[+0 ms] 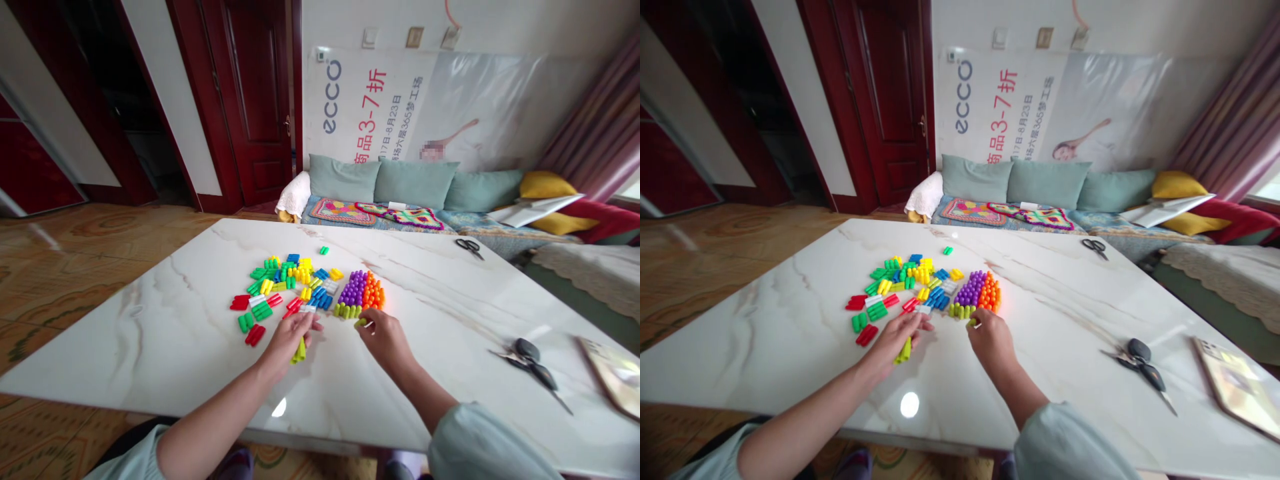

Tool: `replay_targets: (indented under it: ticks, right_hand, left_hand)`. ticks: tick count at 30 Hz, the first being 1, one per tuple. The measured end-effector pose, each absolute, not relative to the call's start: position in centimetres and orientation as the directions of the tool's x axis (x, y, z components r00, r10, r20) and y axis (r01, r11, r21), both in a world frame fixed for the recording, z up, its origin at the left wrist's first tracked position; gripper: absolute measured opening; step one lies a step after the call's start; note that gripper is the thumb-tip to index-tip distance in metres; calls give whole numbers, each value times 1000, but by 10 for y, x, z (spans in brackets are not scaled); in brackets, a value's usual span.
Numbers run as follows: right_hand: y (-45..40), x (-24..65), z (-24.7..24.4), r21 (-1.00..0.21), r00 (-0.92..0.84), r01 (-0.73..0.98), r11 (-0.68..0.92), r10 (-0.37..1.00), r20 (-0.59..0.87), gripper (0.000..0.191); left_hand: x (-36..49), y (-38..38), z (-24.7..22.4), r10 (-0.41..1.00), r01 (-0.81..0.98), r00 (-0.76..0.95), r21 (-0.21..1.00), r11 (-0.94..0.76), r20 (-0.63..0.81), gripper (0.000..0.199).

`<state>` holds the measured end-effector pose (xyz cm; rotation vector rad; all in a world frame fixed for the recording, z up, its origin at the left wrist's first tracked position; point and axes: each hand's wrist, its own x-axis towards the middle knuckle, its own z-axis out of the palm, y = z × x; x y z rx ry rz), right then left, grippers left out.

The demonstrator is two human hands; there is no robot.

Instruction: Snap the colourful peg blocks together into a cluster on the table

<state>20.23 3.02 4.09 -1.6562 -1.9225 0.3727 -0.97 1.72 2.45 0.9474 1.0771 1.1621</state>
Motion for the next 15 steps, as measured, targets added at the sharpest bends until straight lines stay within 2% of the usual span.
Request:
replay_targets:
  ticks: [2,5,10,15]
  right_hand:
    - [34,213,43,-485,-47,864,134,981,187,19]
    - [37,221,42,-425,-49,900,96,991,121,18]
    - [39,219,39,-424,-26,904,59,996,85,19]
    - [38,219,37,-431,16,902,29,995,100,20]
  left_hand:
    - [-17,21,30,952,-371,51,879,298,-301,39]
    - [-28,24,36,862,-552,145,684,477,-485,39]
    - [-37,21,37,794,-653,330,484,583,-511,48]
    - [-36,17,38,771,-680,354,420,601,-529,56]
